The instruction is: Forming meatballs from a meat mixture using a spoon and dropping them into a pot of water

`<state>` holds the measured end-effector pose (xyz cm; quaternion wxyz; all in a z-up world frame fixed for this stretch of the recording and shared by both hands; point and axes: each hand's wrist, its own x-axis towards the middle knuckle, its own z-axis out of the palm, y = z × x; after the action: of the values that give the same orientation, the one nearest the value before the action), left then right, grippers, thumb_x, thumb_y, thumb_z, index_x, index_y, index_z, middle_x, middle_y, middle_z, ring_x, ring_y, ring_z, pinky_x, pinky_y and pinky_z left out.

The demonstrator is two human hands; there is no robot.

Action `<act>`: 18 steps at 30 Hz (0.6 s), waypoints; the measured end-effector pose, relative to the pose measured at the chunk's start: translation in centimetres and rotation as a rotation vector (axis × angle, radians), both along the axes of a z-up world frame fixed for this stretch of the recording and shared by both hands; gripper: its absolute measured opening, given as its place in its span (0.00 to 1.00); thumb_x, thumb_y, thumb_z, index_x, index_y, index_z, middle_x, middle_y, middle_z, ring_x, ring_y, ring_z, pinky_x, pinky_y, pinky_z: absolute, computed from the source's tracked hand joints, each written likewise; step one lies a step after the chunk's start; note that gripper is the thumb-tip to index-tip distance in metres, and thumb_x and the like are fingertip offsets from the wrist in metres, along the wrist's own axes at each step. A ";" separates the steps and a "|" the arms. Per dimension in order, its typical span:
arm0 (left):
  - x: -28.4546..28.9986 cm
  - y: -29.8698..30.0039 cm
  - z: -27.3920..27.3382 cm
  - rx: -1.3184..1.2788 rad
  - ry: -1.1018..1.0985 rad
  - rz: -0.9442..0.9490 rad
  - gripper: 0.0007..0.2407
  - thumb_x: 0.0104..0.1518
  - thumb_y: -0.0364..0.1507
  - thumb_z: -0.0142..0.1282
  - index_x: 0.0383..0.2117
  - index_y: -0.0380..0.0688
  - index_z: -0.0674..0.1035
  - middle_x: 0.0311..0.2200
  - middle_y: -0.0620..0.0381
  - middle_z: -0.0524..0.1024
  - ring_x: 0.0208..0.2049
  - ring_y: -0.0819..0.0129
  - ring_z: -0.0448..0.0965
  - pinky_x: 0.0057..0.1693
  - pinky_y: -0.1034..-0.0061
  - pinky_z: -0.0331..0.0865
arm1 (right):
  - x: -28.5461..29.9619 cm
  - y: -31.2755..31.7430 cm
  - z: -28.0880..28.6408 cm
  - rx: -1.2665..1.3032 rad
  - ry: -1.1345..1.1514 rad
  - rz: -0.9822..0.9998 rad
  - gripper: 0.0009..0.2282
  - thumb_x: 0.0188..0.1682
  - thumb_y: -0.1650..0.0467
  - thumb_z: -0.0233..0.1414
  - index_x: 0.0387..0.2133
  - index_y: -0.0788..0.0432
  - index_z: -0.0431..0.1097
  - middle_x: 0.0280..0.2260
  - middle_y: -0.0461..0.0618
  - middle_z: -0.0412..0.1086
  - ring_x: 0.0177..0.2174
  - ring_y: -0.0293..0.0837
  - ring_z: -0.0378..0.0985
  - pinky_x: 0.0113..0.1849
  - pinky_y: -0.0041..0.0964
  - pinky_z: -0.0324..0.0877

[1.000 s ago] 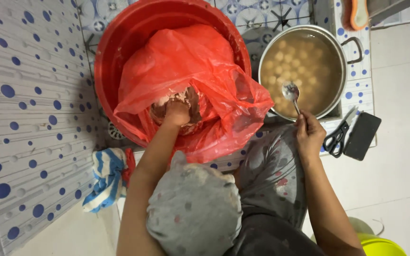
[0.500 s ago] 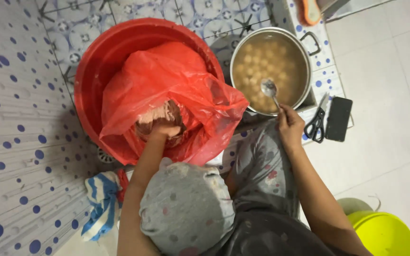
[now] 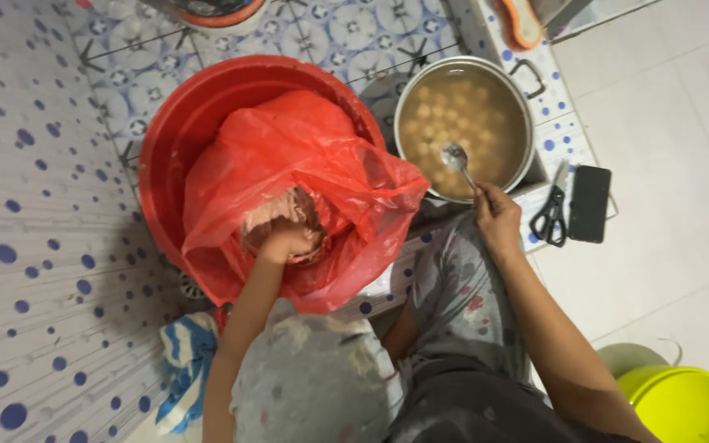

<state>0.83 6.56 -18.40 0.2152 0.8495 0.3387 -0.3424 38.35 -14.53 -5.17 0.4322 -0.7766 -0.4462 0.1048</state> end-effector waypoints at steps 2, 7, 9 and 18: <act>-0.8 -0.2 -0.2 -0.036 -0.040 0.136 0.25 0.37 0.56 0.52 0.41 0.65 0.85 0.44 0.65 0.83 0.51 0.66 0.81 0.56 0.65 0.74 | 0.1 0.1 0.4 0.007 0.004 0.021 0.06 0.57 0.76 0.56 0.45 0.60 0.79 0.31 0.61 0.76 0.37 0.59 0.80 0.43 0.50 0.72; -3.0 -2.1 2.5 -0.015 -0.207 0.353 0.27 0.37 0.56 0.59 0.49 0.75 0.80 0.49 0.77 0.80 0.55 0.77 0.78 0.58 0.77 0.72 | 1.4 0.1 -0.8 0.027 0.041 0.048 0.07 0.59 0.77 0.54 0.47 0.62 0.77 0.40 0.63 0.77 0.45 0.61 0.78 0.49 0.51 0.69; -2.0 -2.6 10.2 -0.085 -0.445 0.509 0.18 0.51 0.40 0.53 0.46 0.48 0.78 0.43 0.43 0.81 0.52 0.45 0.79 0.57 0.59 0.71 | 2.0 -0.1 -1.0 0.042 0.030 0.042 0.06 0.61 0.78 0.54 0.48 0.64 0.77 0.38 0.65 0.76 0.40 0.62 0.79 0.45 0.51 0.71; -4.9 -4.3 18.5 -0.080 -1.405 0.745 0.18 0.55 0.29 0.66 0.09 0.54 0.69 0.08 0.68 0.64 0.14 0.78 0.62 0.27 0.85 0.59 | 1.2 0.4 0.3 0.028 0.248 0.025 0.08 0.65 0.78 0.49 0.51 0.67 0.74 0.23 0.55 0.70 0.16 0.46 0.72 0.17 0.34 0.66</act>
<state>-4.10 2.25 0.10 0.5091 0.6891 0.3730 0.3562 39.57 -14.12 -4.87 0.4937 -0.7458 -0.4005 0.1993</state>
